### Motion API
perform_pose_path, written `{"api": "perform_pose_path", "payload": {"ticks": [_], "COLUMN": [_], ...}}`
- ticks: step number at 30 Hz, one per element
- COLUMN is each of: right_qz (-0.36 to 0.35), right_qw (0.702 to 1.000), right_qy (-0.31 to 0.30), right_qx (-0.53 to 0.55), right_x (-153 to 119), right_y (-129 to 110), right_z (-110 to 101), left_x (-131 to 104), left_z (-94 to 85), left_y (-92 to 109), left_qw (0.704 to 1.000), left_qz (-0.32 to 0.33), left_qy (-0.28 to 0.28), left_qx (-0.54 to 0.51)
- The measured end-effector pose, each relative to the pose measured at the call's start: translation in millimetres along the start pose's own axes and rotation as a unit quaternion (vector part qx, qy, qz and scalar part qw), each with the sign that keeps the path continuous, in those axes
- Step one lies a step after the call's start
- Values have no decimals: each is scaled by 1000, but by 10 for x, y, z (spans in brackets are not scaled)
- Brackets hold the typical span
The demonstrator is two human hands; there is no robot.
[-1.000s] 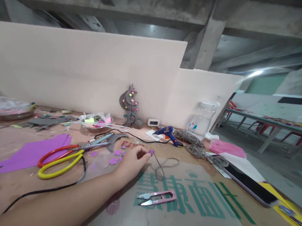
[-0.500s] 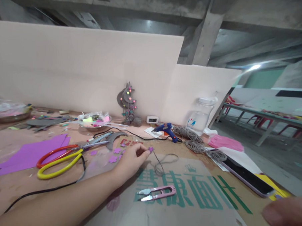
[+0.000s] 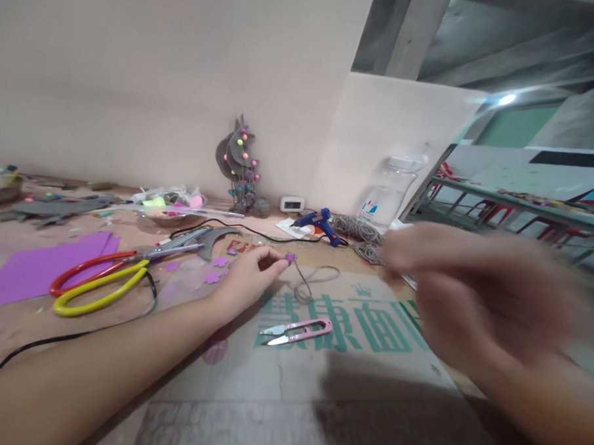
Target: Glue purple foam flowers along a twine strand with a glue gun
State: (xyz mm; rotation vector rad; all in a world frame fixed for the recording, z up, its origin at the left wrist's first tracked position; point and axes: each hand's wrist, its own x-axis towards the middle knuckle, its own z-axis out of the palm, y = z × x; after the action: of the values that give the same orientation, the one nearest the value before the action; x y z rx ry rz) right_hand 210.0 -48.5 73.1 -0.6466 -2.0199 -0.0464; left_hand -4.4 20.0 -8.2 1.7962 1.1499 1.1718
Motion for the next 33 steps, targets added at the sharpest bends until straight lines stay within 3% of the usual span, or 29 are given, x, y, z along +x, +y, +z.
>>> {"api": "perform_pose_path", "payload": {"ticks": [3,6,8,11,15,20,23,29,33], "right_qz": [130,246,282,320,365,363,352,289,230], "right_qw": [991,965,950,929,908,908,914,949,969], "right_qy": [-22,-68,-100,-126,-116,-87,-76,-66,-73], "right_qx": [19,53,89,136,172,191,186,104,48], "right_x": [228,113,16,-48,-38,-40,-56,-90,-94], "right_y": [261,600,712,682,545,503,527,574,552], "right_z": [316,592,707,800,852,854,857,888,894], "left_x": [-8,-7,-9,-20,-36,-43,-39,-2,24], "left_z": [-15,-18,-16,-15,-24,-24,-6,50,40], "left_y": [33,41,47,76,112,113,89,-14,-7], "left_qw": [1000,1000,1000,1000,1000,1000,998,969,956], "left_qz": [-3,-10,-9,3,9,11,12,-68,-97], "left_qy": [-1,6,14,19,21,-8,-41,-133,-138], "left_qx": [-17,-23,-23,-17,2,0,-53,-197,-239]}}
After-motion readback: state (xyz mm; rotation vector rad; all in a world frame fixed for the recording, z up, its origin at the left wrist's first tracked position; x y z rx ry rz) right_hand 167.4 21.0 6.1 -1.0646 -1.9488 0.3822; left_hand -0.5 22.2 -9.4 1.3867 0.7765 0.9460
